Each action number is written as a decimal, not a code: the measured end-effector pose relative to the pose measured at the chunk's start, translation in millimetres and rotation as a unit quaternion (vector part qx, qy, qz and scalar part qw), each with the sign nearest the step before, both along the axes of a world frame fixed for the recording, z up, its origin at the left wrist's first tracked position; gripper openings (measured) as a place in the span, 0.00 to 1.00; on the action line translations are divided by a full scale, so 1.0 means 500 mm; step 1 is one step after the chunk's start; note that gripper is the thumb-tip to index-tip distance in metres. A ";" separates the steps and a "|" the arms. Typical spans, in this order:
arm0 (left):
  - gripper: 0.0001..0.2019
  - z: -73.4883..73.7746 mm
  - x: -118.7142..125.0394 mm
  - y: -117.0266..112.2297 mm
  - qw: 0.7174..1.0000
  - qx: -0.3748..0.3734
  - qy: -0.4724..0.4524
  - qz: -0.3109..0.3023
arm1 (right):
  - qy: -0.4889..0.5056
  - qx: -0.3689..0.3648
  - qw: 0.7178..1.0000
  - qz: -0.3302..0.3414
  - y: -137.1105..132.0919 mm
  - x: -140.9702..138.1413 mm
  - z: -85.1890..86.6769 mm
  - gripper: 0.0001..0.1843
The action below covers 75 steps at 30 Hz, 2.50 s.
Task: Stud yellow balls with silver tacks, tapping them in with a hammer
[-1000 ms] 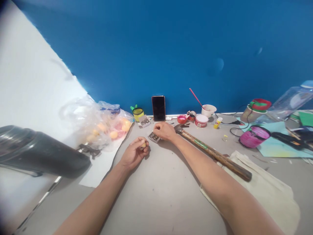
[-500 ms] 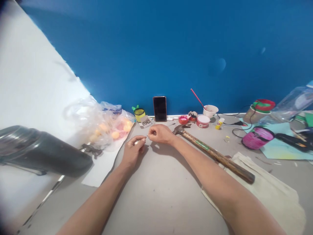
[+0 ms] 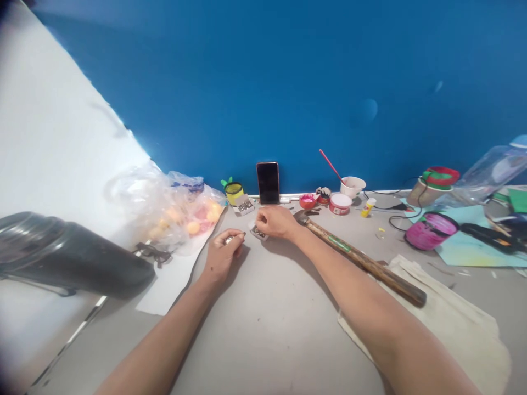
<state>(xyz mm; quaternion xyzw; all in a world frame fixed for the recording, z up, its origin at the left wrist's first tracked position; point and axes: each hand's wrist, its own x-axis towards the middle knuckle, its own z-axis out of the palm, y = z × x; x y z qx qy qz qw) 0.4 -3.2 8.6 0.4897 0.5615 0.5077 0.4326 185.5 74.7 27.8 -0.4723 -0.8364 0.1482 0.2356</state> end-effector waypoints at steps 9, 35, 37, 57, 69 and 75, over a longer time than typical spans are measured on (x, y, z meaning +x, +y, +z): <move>0.10 -0.009 0.002 0.004 0.996 -0.019 -0.086 -0.020 | 0.167 -0.072 0.978 0.099 -0.011 -0.014 0.003 0.08; 0.18 -0.006 -0.003 0.000 0.994 0.005 -0.095 -0.059 | 0.438 -0.319 0.837 0.072 -0.002 -0.002 -0.003 0.15; 0.18 -0.005 -0.003 0.000 0.996 0.014 -0.074 -0.057 | 0.433 -0.332 0.834 0.086 -0.003 -0.002 -0.006 0.16; 0.17 -0.010 -0.007 -0.001 0.990 -0.011 -0.079 -0.113 | 0.441 -0.372 0.806 0.130 -0.014 -0.004 -0.002 0.17; 0.19 -0.008 -0.008 -0.005 0.992 0.002 -0.053 -0.113 | 0.432 -0.360 0.814 0.143 -0.015 -0.001 0.004 0.16; 0.25 -0.011 -0.010 0.004 0.999 0.024 -0.014 -0.022 | 0.430 -0.352 0.820 0.138 -0.013 -0.002 0.000 0.16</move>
